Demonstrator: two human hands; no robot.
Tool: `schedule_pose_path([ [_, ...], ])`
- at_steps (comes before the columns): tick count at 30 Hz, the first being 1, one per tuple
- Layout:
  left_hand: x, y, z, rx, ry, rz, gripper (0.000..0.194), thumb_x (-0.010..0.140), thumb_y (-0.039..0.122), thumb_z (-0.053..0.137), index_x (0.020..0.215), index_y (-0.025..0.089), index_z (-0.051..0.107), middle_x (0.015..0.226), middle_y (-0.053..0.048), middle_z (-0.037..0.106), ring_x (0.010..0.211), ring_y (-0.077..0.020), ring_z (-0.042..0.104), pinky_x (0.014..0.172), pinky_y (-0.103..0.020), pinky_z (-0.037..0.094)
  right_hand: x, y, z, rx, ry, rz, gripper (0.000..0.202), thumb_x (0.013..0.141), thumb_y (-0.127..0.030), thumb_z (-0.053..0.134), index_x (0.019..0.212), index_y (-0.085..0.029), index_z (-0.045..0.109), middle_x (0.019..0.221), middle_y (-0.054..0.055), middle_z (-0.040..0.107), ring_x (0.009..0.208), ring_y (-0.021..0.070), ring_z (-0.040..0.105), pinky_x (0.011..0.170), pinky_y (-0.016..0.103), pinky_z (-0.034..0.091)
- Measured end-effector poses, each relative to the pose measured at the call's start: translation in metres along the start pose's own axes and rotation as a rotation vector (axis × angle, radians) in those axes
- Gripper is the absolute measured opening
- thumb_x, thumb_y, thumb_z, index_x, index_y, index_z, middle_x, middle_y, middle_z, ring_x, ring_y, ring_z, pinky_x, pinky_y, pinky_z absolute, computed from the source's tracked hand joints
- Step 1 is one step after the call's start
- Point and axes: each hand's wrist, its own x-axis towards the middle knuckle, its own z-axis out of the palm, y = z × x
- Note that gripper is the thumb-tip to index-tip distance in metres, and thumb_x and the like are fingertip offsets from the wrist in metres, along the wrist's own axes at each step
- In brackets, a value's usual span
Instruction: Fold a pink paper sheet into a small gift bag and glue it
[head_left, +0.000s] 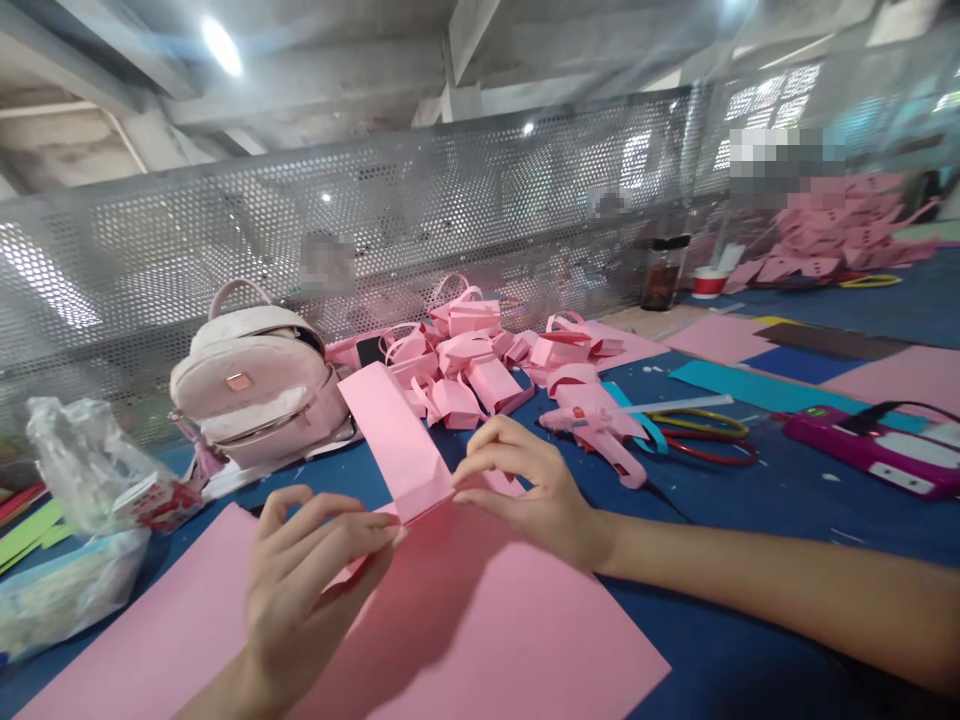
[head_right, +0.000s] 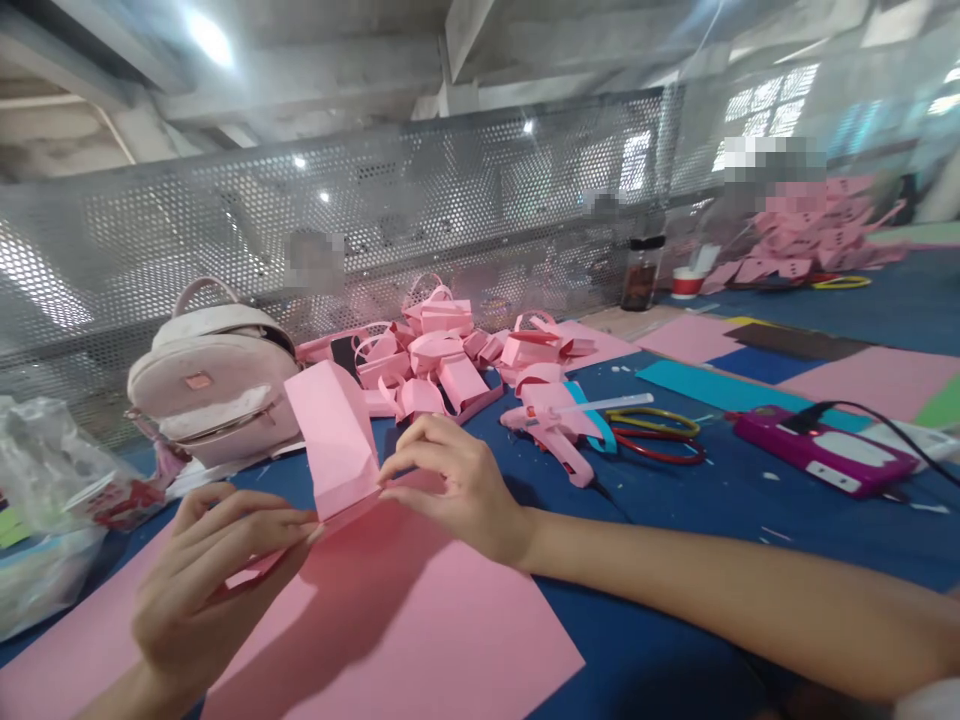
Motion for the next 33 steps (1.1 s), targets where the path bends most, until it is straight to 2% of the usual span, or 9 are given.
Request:
schedule_pose_path([
  [4,-0.002,-0.003,-0.002,-0.013,0.016,0.000,0.019,0.085,-0.001,0.068,0.082,0.018,0.065,0.071,0.002,0.074,0.062,-0.0148,0.065,0.071,-0.036,0.037,0.005,0.001,0.002,0.020,0.003,-0.021,0.007,0.087,-0.026,0.073,0.088,-0.020,0.074,0.085,0.002,0.059,0.080,0.0149,0.059,0.077,0.028,0.047],
  [10,-0.001,-0.004,-0.002,-0.039,0.016,-0.006,0.019,0.084,-0.001,0.069,0.082,0.018,0.066,0.073,0.001,0.076,0.064,-0.0157,0.065,0.071,-0.037,0.036,0.011,-0.001,0.005,0.003,-0.082,-0.066,0.007,0.089,-0.025,0.071,0.092,-0.021,0.076,0.086,0.003,0.062,0.082,0.0153,0.058,0.077,0.030,0.046],
  [13,-0.001,-0.005,-0.002,-0.032,0.028,0.006,0.019,0.083,-0.001,0.069,0.082,0.017,0.067,0.073,0.001,0.076,0.063,-0.0155,0.065,0.071,-0.037,0.036,0.014,-0.002,0.007,0.012,-0.086,-0.093,0.006,0.089,-0.024,0.072,0.091,-0.021,0.076,0.084,0.002,0.063,0.081,0.0149,0.056,0.076,0.030,0.045],
  [19,-0.001,-0.004,-0.001,-0.031,0.049,0.007,0.019,0.083,-0.001,0.070,0.079,0.017,0.067,0.073,0.002,0.077,0.064,-0.0150,0.066,0.072,-0.036,0.036,0.018,-0.005,0.011,0.021,-0.075,-0.052,0.006,0.087,-0.027,0.074,0.086,-0.021,0.077,0.081,0.001,0.061,0.079,0.0150,0.054,0.076,0.030,0.043],
  [27,0.003,-0.003,-0.005,0.132,0.055,0.093,0.013,0.091,0.010,0.068,0.081,0.018,0.070,0.072,0.002,0.077,0.063,-0.0159,0.063,0.073,-0.036,0.034,0.017,-0.004,0.010,-0.020,-0.078,-0.091,0.008,0.090,-0.026,0.071,0.090,-0.020,0.077,0.084,0.002,0.060,0.080,0.0154,0.053,0.076,0.031,0.043],
  [31,0.003,-0.002,-0.005,0.184,0.047,0.101,0.005,0.091,0.011,0.069,0.090,0.015,0.071,0.063,0.002,0.071,0.061,-0.0150,0.058,0.072,-0.035,0.033,0.015,-0.003,0.010,-0.015,-0.068,-0.105,0.007,0.089,-0.024,0.072,0.091,-0.020,0.077,0.083,0.003,0.061,0.080,0.0157,0.053,0.076,0.031,0.043],
  [33,0.002,-0.001,-0.005,0.196,0.030,0.129,0.007,0.093,0.011,0.066,0.094,0.015,0.072,0.064,0.002,0.071,0.063,-0.0154,0.059,0.073,-0.036,0.032,0.014,-0.002,0.010,-0.017,-0.066,-0.103,0.006,0.087,-0.022,0.073,0.091,-0.019,0.077,0.083,0.003,0.061,0.080,0.0158,0.053,0.076,0.031,0.044],
])
